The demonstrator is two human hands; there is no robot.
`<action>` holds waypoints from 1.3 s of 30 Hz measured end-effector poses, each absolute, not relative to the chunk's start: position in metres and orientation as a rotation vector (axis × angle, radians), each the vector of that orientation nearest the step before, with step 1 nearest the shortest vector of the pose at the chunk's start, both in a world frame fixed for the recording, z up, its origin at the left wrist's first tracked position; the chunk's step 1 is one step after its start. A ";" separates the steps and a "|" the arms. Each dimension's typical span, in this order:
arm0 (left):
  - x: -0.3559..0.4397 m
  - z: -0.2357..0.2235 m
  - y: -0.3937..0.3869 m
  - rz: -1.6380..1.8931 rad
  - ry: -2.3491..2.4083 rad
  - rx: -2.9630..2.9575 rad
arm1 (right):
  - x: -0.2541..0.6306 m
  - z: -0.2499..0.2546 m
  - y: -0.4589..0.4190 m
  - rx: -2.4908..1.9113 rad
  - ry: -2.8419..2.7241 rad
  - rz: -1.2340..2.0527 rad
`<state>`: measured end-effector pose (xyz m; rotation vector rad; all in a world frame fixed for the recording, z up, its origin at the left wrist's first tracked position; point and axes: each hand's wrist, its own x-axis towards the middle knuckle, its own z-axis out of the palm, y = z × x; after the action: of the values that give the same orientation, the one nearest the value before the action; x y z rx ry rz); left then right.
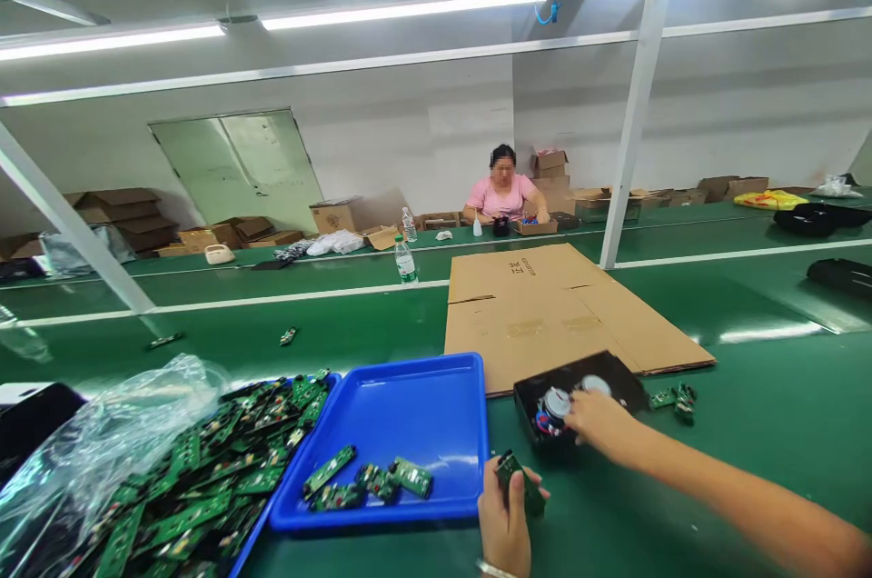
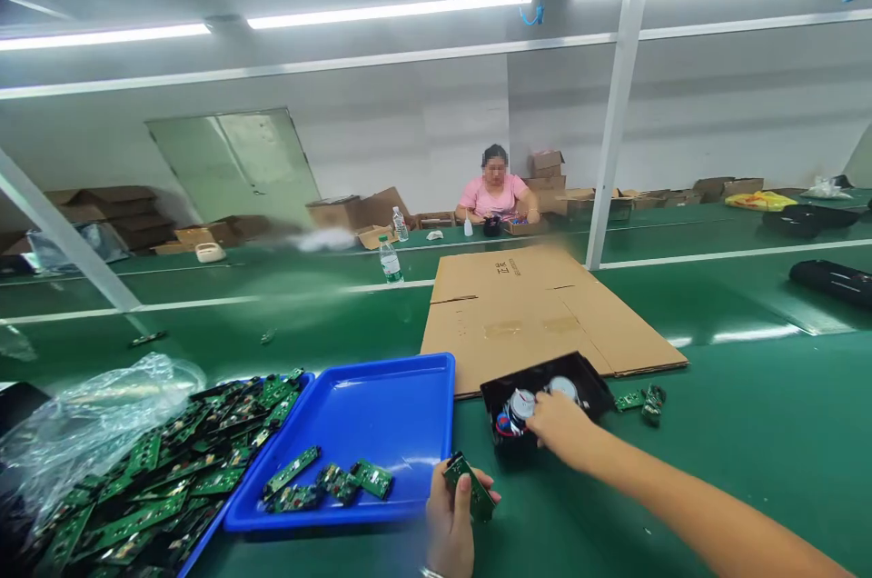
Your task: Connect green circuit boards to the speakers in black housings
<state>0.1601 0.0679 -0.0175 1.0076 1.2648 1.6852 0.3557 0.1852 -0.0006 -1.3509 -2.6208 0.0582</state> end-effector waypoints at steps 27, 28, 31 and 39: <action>0.142 0.018 0.068 1.279 0.886 0.638 | 0.313 0.053 0.071 -0.847 -1.262 1.799; 0.141 0.018 0.068 1.276 0.902 0.635 | 0.308 0.052 0.072 -0.899 -1.273 1.794; 0.139 0.020 0.067 1.248 0.893 0.619 | 0.303 0.049 0.073 -1.103 -1.446 1.514; 0.132 0.022 0.063 1.208 0.763 0.740 | 0.298 0.042 0.065 -1.040 -1.788 0.592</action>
<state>0.1321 0.0626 0.0215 0.7402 0.7631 1.2079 0.2984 0.0646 0.0423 -1.0396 -1.7877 0.5921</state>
